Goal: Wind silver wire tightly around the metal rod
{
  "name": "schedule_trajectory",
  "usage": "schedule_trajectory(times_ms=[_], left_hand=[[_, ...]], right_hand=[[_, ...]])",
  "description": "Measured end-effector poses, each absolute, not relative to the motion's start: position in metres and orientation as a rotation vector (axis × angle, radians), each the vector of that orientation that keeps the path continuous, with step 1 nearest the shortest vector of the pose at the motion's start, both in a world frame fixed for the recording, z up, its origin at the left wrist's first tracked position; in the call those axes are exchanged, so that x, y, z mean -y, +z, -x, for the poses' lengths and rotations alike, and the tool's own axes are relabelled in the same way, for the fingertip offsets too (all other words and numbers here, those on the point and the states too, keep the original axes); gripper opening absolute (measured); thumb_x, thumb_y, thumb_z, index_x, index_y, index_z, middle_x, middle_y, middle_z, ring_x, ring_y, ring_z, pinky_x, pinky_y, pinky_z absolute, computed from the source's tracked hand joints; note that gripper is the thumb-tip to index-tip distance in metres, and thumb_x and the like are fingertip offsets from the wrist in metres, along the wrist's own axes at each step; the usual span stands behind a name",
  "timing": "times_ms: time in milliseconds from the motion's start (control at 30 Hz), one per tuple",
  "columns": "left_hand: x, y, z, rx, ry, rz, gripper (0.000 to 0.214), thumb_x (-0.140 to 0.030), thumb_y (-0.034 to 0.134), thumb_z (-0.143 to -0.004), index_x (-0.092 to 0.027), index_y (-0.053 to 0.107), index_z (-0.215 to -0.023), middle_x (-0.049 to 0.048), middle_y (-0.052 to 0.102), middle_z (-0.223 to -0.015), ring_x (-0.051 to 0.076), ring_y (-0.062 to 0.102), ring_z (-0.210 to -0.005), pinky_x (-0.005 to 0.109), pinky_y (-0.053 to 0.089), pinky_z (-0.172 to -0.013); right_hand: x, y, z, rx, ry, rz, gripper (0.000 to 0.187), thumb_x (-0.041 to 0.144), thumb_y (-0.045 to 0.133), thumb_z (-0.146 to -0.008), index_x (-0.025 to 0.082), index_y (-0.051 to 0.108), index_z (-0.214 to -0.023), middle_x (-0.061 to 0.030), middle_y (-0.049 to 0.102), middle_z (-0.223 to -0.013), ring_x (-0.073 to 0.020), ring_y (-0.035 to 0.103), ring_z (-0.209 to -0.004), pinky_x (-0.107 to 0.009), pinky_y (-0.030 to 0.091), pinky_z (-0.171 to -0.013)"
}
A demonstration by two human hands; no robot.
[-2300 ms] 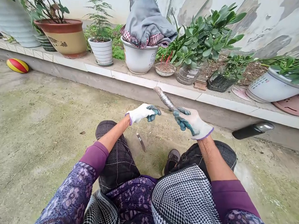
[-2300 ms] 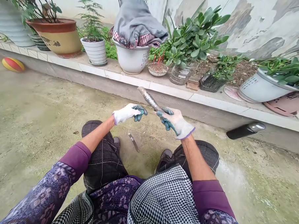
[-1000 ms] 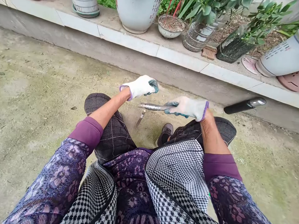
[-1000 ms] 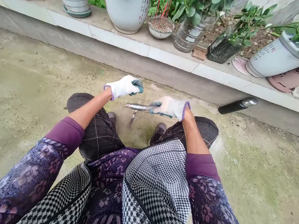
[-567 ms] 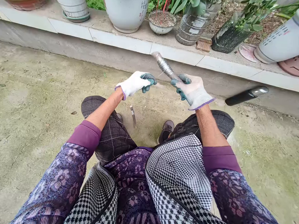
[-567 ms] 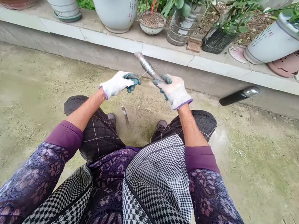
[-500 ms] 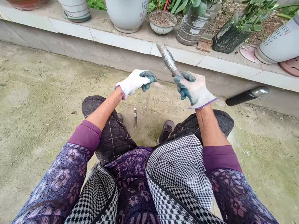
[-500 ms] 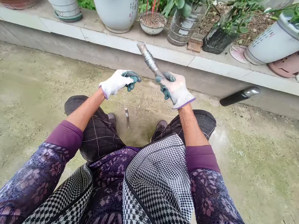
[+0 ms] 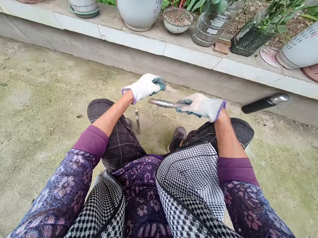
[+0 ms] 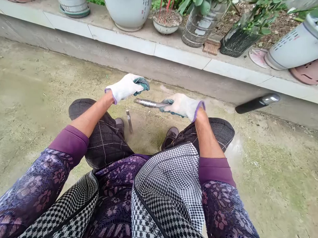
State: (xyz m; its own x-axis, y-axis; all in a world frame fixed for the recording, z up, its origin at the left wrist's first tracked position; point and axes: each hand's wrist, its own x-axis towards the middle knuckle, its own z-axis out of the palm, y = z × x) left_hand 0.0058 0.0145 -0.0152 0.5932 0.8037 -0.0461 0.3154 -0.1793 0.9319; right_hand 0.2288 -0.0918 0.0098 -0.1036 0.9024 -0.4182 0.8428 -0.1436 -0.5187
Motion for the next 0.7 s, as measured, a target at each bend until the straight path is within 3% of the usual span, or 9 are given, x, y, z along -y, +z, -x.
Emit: schedule_trajectory(times_ms=[100, 200, 300, 433, 700], left_hand=[[-0.011, -0.019, -0.009, -0.919, 0.479, -1.776, 0.008, -0.009, 0.069, -0.072, -0.010, 0.074, -0.080, -0.0009, 0.057, -0.055, 0.006, 0.048, -0.047, 0.020, 0.037, -0.048], [-0.009, -0.017, -0.013, -0.848, 0.481, -1.694, 0.016, -0.011, 0.069, -0.077, -0.009, 0.075, -0.091, 0.0001, 0.059, -0.056, 0.006, 0.049, -0.048, 0.021, 0.041, -0.050], [-0.011, -0.012, -0.014, -0.788, 0.540, -1.619, 0.020, -0.013, 0.066, -0.083, -0.007, 0.075, -0.100, 0.0006, 0.059, -0.055, 0.007, 0.050, -0.048, 0.023, 0.043, -0.052], [-0.011, -0.008, -0.012, -0.743, 0.531, -1.590, 0.018, -0.014, 0.063, -0.086, -0.006, 0.074, -0.098, 0.0003, 0.058, -0.053, 0.007, 0.050, -0.045, 0.023, 0.043, -0.051], [-0.013, -0.003, -0.009, -0.730, 0.598, -1.568, 0.013, -0.013, 0.064, -0.084, -0.008, 0.073, -0.092, -0.0016, 0.057, -0.052, 0.006, 0.048, -0.046, 0.021, 0.041, -0.051]], right_hand=[[0.083, 0.001, -0.234, 1.983, 0.578, 2.236, 0.033, 0.043, 0.070, -0.081, 0.017, 0.076, -0.100, -0.0038, 0.059, -0.063, -0.0147, 0.048, -0.059, -0.028, 0.030, -0.054], [0.081, 0.001, -0.237, 1.773, 0.385, 2.164, 0.036, 0.051, 0.067, -0.081, 0.019, 0.073, -0.096, -0.0040, 0.061, -0.068, -0.0192, 0.054, -0.068, -0.029, 0.035, -0.057], [0.083, 0.006, -0.234, 1.515, 0.480, 1.989, 0.041, 0.058, 0.064, -0.082, 0.019, 0.069, -0.095, -0.0037, 0.059, -0.066, -0.0178, 0.052, -0.064, -0.030, 0.038, -0.054], [0.084, 0.017, -0.225, 1.218, 0.802, 1.789, 0.054, 0.064, 0.063, -0.081, 0.019, 0.066, -0.111, -0.0040, 0.056, -0.064, -0.0143, 0.043, -0.051, -0.029, 0.037, -0.042], [0.098, 0.040, -0.217, 1.276, 1.096, 1.339, 0.053, 0.058, 0.066, -0.076, 0.019, 0.065, -0.113, 0.0054, 0.041, -0.054, -0.0090, 0.031, -0.041, -0.024, 0.029, -0.036]])
